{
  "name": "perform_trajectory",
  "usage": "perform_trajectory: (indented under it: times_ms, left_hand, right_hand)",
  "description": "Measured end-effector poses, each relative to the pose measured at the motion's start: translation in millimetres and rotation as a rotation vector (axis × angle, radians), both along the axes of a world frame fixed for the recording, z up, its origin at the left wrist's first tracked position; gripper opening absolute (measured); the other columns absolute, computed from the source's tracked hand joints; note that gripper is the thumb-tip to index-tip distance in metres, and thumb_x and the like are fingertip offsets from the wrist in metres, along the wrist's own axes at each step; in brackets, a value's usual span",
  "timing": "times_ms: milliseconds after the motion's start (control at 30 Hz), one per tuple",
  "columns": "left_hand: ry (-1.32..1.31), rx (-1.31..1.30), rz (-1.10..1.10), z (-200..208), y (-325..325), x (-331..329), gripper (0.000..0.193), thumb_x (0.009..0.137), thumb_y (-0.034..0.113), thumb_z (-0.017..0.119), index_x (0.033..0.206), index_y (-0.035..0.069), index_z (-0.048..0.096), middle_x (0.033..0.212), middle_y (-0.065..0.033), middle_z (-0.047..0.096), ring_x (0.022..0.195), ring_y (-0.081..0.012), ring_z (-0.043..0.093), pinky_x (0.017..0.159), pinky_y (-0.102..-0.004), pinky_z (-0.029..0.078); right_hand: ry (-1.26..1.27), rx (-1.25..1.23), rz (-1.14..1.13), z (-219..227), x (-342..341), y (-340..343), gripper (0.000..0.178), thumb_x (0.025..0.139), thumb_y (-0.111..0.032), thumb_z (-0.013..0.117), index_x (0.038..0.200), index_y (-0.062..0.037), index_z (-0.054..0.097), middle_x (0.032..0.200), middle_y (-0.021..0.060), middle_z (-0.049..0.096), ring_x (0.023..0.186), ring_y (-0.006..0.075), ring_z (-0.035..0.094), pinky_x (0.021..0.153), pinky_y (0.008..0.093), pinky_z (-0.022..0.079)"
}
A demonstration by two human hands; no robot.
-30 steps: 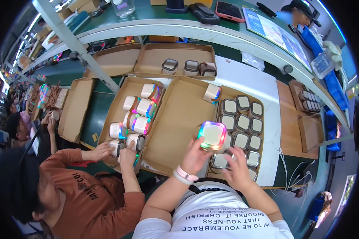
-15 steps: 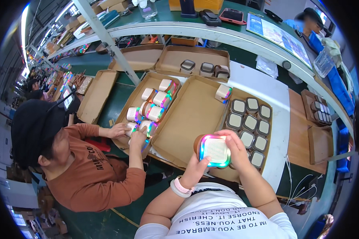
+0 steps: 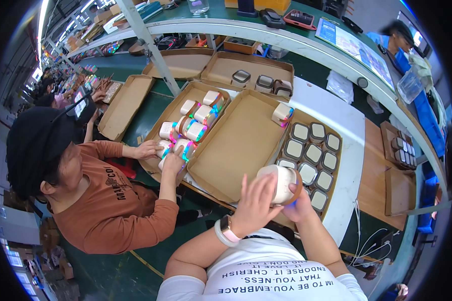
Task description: The person places a tray of portable electronic devices onto a workstation table. The person then picks up the devices one by one, turns them in hand, and arranges them into cardboard trays.
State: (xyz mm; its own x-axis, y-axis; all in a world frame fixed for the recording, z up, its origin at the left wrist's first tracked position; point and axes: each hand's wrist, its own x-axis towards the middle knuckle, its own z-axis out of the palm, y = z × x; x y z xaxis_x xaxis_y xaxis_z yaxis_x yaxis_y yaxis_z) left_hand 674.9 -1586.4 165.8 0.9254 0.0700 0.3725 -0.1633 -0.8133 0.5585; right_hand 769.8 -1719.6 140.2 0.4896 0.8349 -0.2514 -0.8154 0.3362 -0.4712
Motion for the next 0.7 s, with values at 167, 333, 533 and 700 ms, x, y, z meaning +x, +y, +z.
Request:
perform_trajectory:
  times_ms: [167, 333, 533, 700]
  left_hand:
    - [-0.019, -0.092, -0.093, -8.9, -3.4, 7.9, 0.095, 0.067, 0.022, 0.075, 0.136, -0.006, 0.016, 0.137, -0.031, 0.019, 0.128, -0.0454, 0.025, 0.104, -0.0514, 0.026]
    - [0.088, -0.06, -0.237, -46.4, -0.3, 9.9, 0.081, 0.072, 0.011, 0.069, 0.137, 0.002, 0.022, 0.14, -0.0317, 0.012, 0.128, -0.0488, 0.023, 0.104, -0.0486, 0.028]
    - [0.316, -0.264, 0.105, -70.9, 34.1, -13.4, 0.059, 0.077, 0.01, 0.064, 0.129, 0.004, 0.038, 0.135, -0.029, 0.022, 0.121, -0.0473, 0.034, 0.099, -0.0449, 0.035]
    - [0.279, -0.245, 0.196, -84.8, 40.0, -22.1, 0.054, 0.077, 0.01, 0.063, 0.125, 0.001, 0.04, 0.13, -0.0312, 0.026, 0.117, -0.0495, 0.036, 0.097, -0.0443, 0.037]
  right_hand:
    - [0.012, -0.026, -0.037, -3.8, 3.3, -14.3, 0.066, 0.07, -0.011, 0.061, 0.132, -0.0121, 0.037, 0.123, 0.0112, 0.049, 0.113, 0.0273, 0.049, 0.095, 0.041, 0.042]
    - [-1.15, -0.975, -0.278, 16.0, 17.7, -50.6, 0.09, 0.05, -0.008, 0.068, 0.133, -0.0073, 0.034, 0.125, 0.0137, 0.042, 0.118, 0.0274, 0.043, 0.101, 0.0388, 0.034]
    - [-1.671, -0.797, -1.937, 148.5, 58.5, -238.3, 0.058, 0.056, 0.011, 0.063, 0.112, 0.0053, 0.048, 0.102, 0.0241, 0.056, 0.088, 0.0322, 0.061, 0.074, 0.0451, 0.054]
    - [-1.567, -0.796, -1.887, 143.8, 17.7, -176.6, 0.032, 0.085, -0.022, 0.042, 0.092, 0.0047, 0.059, 0.077, 0.0163, 0.059, 0.081, 0.0282, 0.059, 0.07, 0.0374, 0.052]
